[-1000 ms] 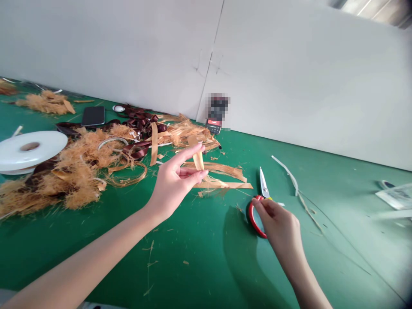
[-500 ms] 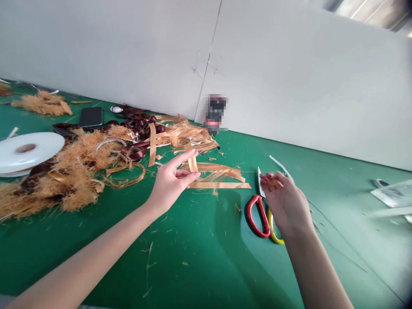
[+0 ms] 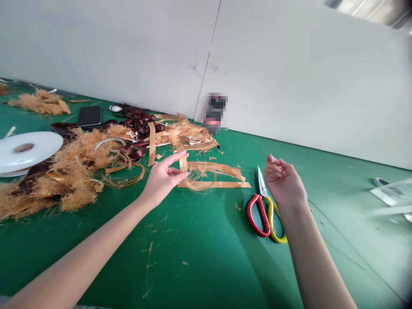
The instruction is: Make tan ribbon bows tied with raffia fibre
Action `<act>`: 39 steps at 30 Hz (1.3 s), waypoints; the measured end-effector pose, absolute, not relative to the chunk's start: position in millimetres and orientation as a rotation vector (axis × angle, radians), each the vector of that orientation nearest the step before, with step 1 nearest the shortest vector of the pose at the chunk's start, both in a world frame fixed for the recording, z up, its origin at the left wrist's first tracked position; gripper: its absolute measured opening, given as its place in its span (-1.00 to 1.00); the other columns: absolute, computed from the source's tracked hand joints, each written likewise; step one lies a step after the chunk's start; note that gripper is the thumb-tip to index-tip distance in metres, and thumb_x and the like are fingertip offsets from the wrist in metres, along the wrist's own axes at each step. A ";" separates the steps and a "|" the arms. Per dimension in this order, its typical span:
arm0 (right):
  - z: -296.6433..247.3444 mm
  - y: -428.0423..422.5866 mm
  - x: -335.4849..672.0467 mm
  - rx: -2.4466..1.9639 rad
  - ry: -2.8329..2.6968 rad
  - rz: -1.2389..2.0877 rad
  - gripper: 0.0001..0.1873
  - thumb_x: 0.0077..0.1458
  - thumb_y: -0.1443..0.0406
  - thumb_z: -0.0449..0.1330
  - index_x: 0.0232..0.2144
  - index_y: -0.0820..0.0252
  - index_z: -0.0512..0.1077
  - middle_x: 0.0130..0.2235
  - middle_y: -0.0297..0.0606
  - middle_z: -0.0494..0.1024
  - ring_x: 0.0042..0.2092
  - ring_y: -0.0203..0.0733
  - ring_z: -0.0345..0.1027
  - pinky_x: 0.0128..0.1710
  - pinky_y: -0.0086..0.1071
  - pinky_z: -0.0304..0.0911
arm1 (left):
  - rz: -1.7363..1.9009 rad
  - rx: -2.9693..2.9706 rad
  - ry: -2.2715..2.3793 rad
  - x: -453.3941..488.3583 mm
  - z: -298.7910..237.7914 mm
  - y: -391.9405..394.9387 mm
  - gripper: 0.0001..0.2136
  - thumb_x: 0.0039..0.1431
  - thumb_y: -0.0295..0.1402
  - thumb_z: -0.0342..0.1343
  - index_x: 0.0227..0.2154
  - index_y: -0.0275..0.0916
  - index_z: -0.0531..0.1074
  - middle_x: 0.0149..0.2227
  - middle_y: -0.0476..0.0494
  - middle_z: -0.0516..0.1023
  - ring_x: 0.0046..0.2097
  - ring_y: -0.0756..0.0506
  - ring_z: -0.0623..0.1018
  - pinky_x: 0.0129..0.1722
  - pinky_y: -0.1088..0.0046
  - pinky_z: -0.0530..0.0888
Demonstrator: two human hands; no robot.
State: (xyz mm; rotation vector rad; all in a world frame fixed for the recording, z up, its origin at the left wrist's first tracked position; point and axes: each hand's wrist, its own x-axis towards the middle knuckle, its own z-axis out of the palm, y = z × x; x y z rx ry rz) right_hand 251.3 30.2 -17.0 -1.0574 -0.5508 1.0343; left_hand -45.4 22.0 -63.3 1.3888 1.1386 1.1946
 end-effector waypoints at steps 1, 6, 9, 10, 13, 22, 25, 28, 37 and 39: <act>-18.1 28.7 251.4 -1.073 -0.603 1.038 -0.71 0.14 0.40 0.06 -0.62 0.22 0.31 -0.45 -0.36 0.45 -0.64 -0.56 0.03 -0.67 -0.68 0.17 | 1.201 1.386 1.129 -47.2 -63.4 23.1 -0.47 0.00 -0.41 0.26 0.09 -0.06 0.40 0.18 -0.13 0.42 -0.39 0.03 0.49 -0.52 0.54 0.43; -29.2 20.0 250.3 -1.239 -0.929 0.995 -0.82 -0.07 0.27 0.34 -0.57 0.24 0.45 -0.54 -0.39 0.43 -0.61 -0.51 0.01 -0.69 -0.57 -0.02 | 1.245 1.312 1.053 -52.3 -62.7 26.5 -0.44 -0.04 -0.51 0.17 0.10 -0.13 0.41 0.14 -0.12 0.46 -0.43 0.05 0.36 -0.45 0.52 0.40; -36.4 16.0 249.9 -1.368 -1.099 0.934 -0.73 -0.34 0.38 0.48 -0.61 0.23 0.43 -0.53 -0.39 0.48 -0.50 -0.42 0.20 -0.56 -0.53 0.08 | 1.266 1.196 0.992 -51.6 -61.1 26.2 -0.43 -0.10 -0.54 0.13 0.07 -0.15 0.44 0.10 -0.11 0.50 -0.43 0.06 0.34 -0.47 0.54 0.37; -37.8 14.5 249.6 -1.404 -1.136 0.922 -0.72 -0.36 0.40 0.49 -0.60 0.23 0.44 -0.53 -0.38 0.49 -0.48 -0.39 0.24 -0.51 -0.51 0.12 | 1.264 1.160 0.971 -51.3 -60.0 26.1 -0.43 -0.12 -0.55 0.12 0.06 -0.15 0.45 0.08 -0.11 0.51 -0.44 0.06 0.33 -0.48 0.55 0.36; -37.2 7.9 247.9 -1.459 -1.204 0.941 -0.81 -0.20 0.32 0.42 -0.46 0.21 0.52 -0.49 -0.32 0.57 -0.44 -0.31 0.33 -0.40 -0.42 0.22 | 1.271 1.051 0.913 -53.6 -54.6 27.7 -0.46 -0.15 -0.54 0.09 -0.01 -0.16 0.50 0.03 -0.09 0.55 -0.45 0.08 0.35 -0.50 0.57 0.34; -26.1 -24.7 228.9 -1.258 -0.829 1.288 -0.76 -0.11 0.42 0.24 -0.32 0.19 0.59 -0.13 -0.18 0.65 -0.08 -0.14 0.50 0.09 -0.25 0.26 | 1.235 1.458 1.034 -71.4 -43.1 32.3 -0.69 0.10 -0.29 0.14 -0.09 -0.20 0.54 -0.58 0.00 0.49 -0.56 0.00 0.38 -0.56 0.47 0.29; -28.9 -36.1 210.3 -1.227 -0.720 1.282 -0.79 -0.08 0.40 0.25 -0.32 0.20 0.59 -0.12 -0.14 0.64 -0.11 -0.14 0.51 0.09 -0.21 0.27 | 1.032 2.079 1.260 -57.6 -41.1 16.8 -0.66 0.17 -0.23 0.07 -0.03 -0.18 0.51 -0.48 -0.07 0.54 -0.51 -0.05 0.41 -0.48 0.38 0.32; -33.6 -49.2 188.7 -1.178 -0.656 1.279 -0.82 -0.04 0.36 0.26 -0.32 0.19 0.59 -0.11 -0.14 0.64 -0.06 -0.10 0.50 0.14 -0.15 0.23 | 1.237 2.563 1.522 -35.8 -37.5 -4.3 -0.74 0.11 -0.26 0.13 -0.16 -0.17 0.57 -0.08 -0.24 0.53 -0.12 -0.26 0.47 -0.15 0.11 0.33; -37.7 -87.1 134.0 -1.078 -0.492 1.383 -0.76 -0.01 0.28 0.27 -0.23 0.10 0.59 0.00 -0.22 0.58 0.14 -0.05 0.33 0.25 -0.15 0.10 | 1.257 2.545 1.314 12.2 -51.2 -50.8 -0.92 0.22 -0.39 0.11 -0.33 -0.21 0.49 -0.11 -0.14 0.57 -0.09 -0.16 0.47 -0.11 0.23 0.27; -38.4 -92.6 130.0 -1.080 -0.460 1.427 -0.75 -0.01 0.28 0.27 -0.20 0.08 0.59 0.04 -0.26 0.55 0.19 -0.07 0.28 0.28 -0.18 0.04 | 1.291 2.491 1.326 14.5 -53.8 -53.9 -0.90 0.22 -0.43 0.10 -0.39 -0.20 0.49 -0.16 -0.11 0.58 -0.14 -0.14 0.48 -0.15 0.25 0.28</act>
